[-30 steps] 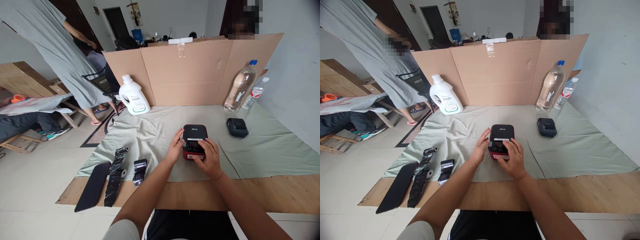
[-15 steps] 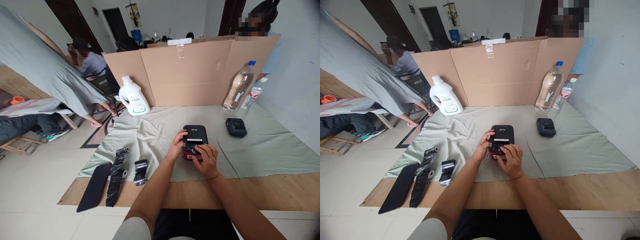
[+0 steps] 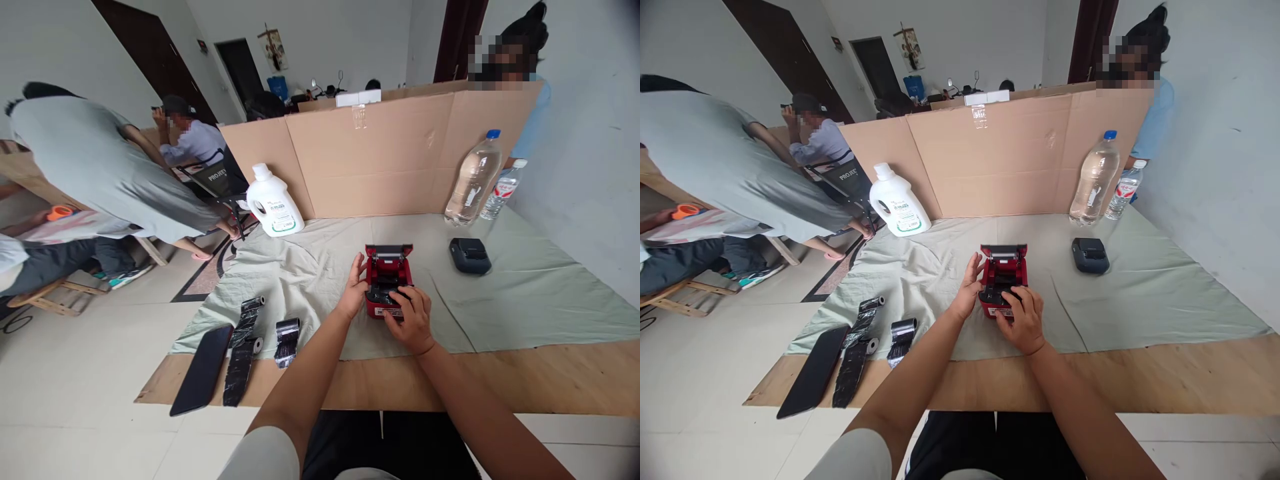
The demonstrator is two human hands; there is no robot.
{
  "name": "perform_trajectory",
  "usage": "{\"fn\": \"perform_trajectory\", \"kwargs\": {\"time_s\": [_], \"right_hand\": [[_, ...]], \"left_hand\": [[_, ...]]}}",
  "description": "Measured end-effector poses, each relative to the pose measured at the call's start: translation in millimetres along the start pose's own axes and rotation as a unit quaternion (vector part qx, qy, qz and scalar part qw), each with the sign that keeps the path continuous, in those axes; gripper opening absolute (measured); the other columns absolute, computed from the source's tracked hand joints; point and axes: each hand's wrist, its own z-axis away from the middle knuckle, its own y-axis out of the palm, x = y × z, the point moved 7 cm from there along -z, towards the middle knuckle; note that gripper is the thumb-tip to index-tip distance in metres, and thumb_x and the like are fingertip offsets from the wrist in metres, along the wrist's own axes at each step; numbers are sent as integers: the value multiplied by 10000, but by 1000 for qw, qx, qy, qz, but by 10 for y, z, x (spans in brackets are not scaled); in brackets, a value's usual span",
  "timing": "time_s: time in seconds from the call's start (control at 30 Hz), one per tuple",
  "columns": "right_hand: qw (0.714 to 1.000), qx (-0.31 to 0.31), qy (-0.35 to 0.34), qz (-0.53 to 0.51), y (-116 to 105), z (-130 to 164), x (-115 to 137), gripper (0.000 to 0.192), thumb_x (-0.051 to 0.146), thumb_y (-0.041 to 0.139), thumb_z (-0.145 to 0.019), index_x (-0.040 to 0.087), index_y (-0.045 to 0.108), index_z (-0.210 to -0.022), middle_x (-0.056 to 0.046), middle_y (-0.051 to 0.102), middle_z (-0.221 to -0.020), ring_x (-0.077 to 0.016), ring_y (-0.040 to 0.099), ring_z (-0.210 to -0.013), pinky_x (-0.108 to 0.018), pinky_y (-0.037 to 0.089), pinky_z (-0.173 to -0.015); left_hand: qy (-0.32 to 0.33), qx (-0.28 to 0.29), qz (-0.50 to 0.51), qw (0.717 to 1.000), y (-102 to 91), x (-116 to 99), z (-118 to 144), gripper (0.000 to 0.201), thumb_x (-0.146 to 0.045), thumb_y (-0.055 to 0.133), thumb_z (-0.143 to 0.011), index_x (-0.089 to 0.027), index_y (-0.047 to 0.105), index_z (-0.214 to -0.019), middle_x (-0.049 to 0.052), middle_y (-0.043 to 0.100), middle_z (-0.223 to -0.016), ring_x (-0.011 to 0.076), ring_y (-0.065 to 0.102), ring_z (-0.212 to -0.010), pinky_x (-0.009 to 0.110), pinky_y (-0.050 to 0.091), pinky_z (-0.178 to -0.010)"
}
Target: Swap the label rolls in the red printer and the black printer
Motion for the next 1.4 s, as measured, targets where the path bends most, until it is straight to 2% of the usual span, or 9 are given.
{"fn": "perform_trajectory", "kwargs": {"time_s": [0.23,0.37,0.6,0.73,0.83,0.93,1.03,1.23,1.4], "right_hand": [[995,-49,34,-83,-63,-13,-138,510,460,519,-871,199,449,-1304,-136,538,-1232,-285,496,-1160,-496,413,-1000],[985,-54,96,-133,-35,21,-353,527,467,382,-919,172,395,-1356,-152,523,-1259,-293,476,-1181,-518,422,-981],[978,-34,121,-169,56,74,-492,480,442,363,-933,195,420,-1341,-136,534,-1256,-284,486,-1155,-499,456,-915],[977,-30,120,-172,64,82,-509,459,428,375,-938,204,428,-1335,-132,539,-1255,-282,493,-1156,-490,465,-900],[978,-30,120,-171,69,89,-523,454,421,390,-937,202,432,-1332,-138,539,-1254,-282,501,-1154,-487,471,-891],[978,-25,122,-169,80,95,-525,453,412,397,-938,194,435,-1333,-144,537,-1257,-280,506,-1156,-481,473,-895],[976,-25,127,-176,86,97,-519,458,416,405,-936,185,441,-1331,-149,535,-1257,-278,508,-1158,-477,472,-903],[975,-35,129,-176,91,89,-510,493,446,419,-922,165,449,-1326,-163,525,-1247,-281,512,-1134,-481,466,-913],[978,-34,117,-168,99,87,-523,492,445,413,-921,157,458,-1317,-165,529,-1234,-283,511,-1132,-499,448,-941]], "left_hand": [[84,-30,-253,963,-19,-277,-87,340,-168,529,-735,-207,655,-1048,72,637,-1153,242,548,-1143,417,404,-1020],[142,68,-408,900,350,-501,-308,271,-145,515,-775,-218,708,-950,51,706,-1002,219,640,-965,354,465,-943],[-48,314,-724,613,878,-188,-523,257,-231,629,-764,-200,708,-1006,88,724,-1056,281,631,-1064,441,381,-1026],[-65,292,-738,605,936,-190,-561,239,-255,672,-718,-164,721,-934,115,726,-1011,287,651,-1004,381,460,-923],[-32,247,-678,692,863,-330,-535,288,-288,670,-703,-186,715,-968,65,722,-1002,235,659,-945,293,501,-818],[-22,228,-501,835,574,-553,-461,332,-281,638,-715,-154,698,-1016,45,714,-955,180,652,-852,259,507,-764],[-83,274,-376,881,21,-699,-396,404,-336,668,-700,-120,690,-1041,68,707,-988,178,640,-877,288,499,-822],[-218,146,-549,794,-1622,-714,-398,401,-274,707,-622,-152,716,-1004,29,731,-947,228,652,-936,300,498,-865],[-241,52,-631,735,-2263,-573,-196,436,-218,730,-619,-184,713,-1054,47,718,-1083,262,630,-1074,287,477,-941]]}}
